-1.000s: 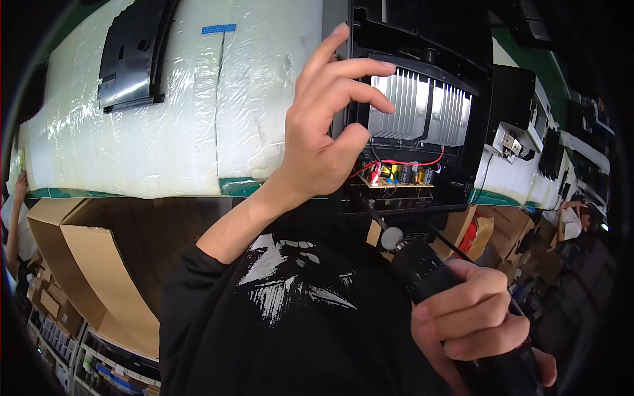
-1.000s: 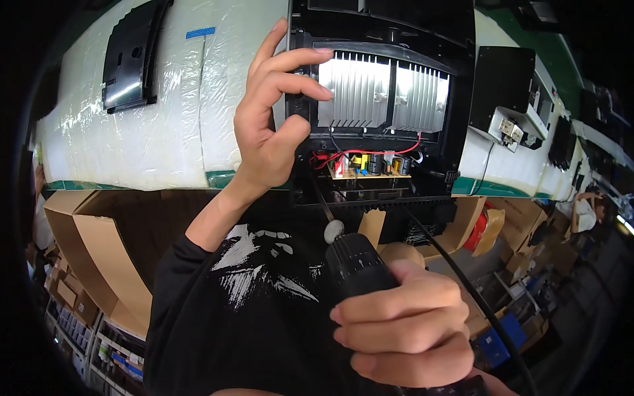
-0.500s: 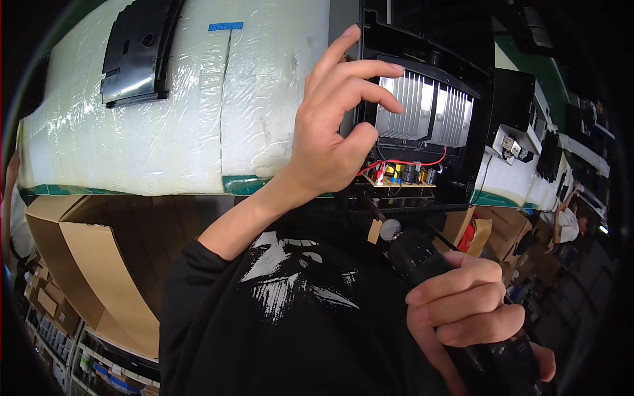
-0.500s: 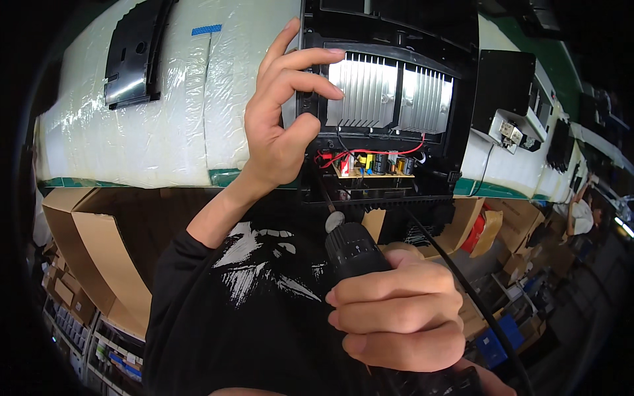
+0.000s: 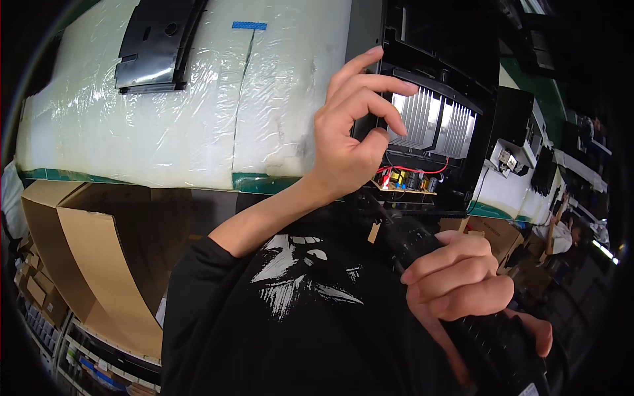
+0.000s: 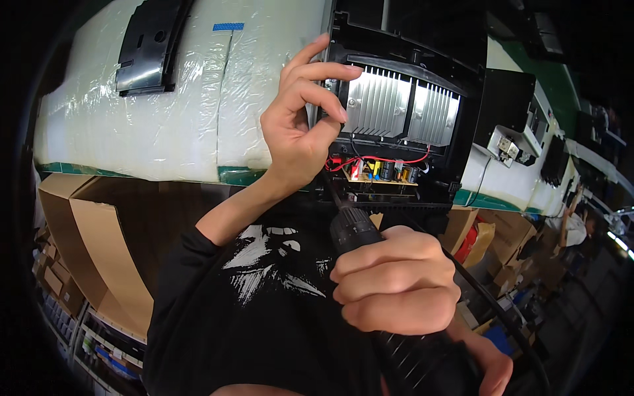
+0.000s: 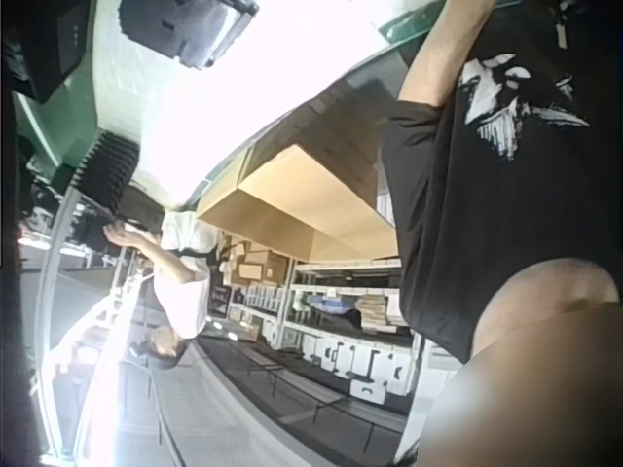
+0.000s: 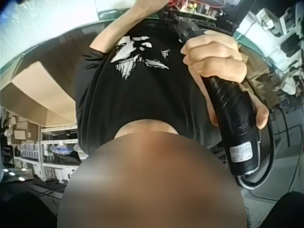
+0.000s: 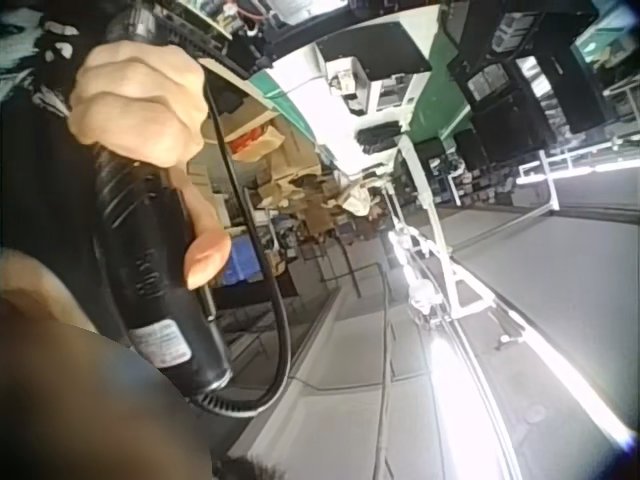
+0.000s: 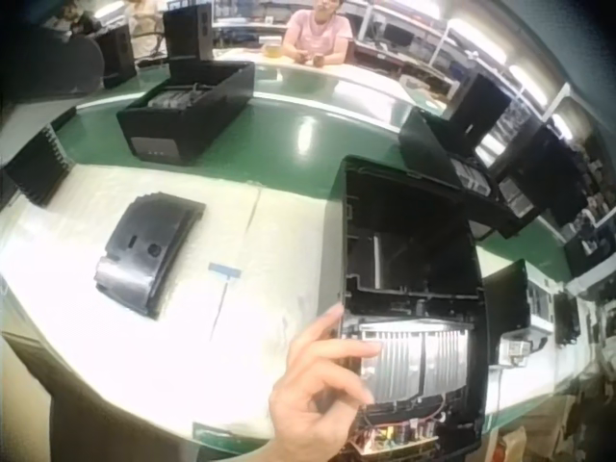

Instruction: Assemble a black electronic unit using an electric screwdriver on a production line.

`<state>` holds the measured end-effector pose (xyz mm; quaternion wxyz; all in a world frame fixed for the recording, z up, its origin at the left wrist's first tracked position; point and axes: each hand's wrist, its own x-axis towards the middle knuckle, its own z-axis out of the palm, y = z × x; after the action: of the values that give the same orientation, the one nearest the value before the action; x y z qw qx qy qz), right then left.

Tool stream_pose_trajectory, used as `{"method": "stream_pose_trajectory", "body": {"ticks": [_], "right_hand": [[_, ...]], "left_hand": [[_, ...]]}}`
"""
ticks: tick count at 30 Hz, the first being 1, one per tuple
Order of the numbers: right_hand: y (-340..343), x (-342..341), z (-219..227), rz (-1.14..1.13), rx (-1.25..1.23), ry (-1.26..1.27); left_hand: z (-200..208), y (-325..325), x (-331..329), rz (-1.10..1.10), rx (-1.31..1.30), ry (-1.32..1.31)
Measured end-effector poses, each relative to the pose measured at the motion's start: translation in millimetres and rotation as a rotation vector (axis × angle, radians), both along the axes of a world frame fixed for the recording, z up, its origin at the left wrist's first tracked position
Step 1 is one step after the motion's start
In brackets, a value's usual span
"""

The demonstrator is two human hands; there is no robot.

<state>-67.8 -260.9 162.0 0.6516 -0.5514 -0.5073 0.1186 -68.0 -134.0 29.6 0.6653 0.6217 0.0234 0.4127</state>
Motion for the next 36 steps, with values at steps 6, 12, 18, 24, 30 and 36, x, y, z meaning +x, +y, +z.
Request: {"method": "stream_pose_trajectory", "body": {"ticks": [6, 12, 18, 24, 30, 36], "right_hand": [[4.5, 0.4, 0.8, 0.052, 0.026, 0.067], [10.2, 2.1, 4.0, 0.066, 0.055, 0.106], [12.3, 7.9, 5.9, 0.094, 0.134, 0.114], [-9.7, 29.3, 24.8, -0.11, 0.476, 0.054], [-135.5, 79.2, 83.6, -0.677, 0.662, -0.421], [-249.9, 141.6, 56.7, -1.245, 0.473, -0.4]], "left_hand": [[-1.0, -1.5, -0.9, 0.022, -0.027, -0.01], [-0.7, -0.5, -0.7, 0.009, -0.051, -0.025], [16.5, -3.2, 0.8, 0.118, -0.105, 0.081], [24.3, 11.4, -2.4, -0.188, -0.053, 0.295], [36.2, 34.3, -23.1, -0.178, -0.077, 0.37], [37.3, 40.1, -46.4, -0.101, -0.089, 0.428]]}}
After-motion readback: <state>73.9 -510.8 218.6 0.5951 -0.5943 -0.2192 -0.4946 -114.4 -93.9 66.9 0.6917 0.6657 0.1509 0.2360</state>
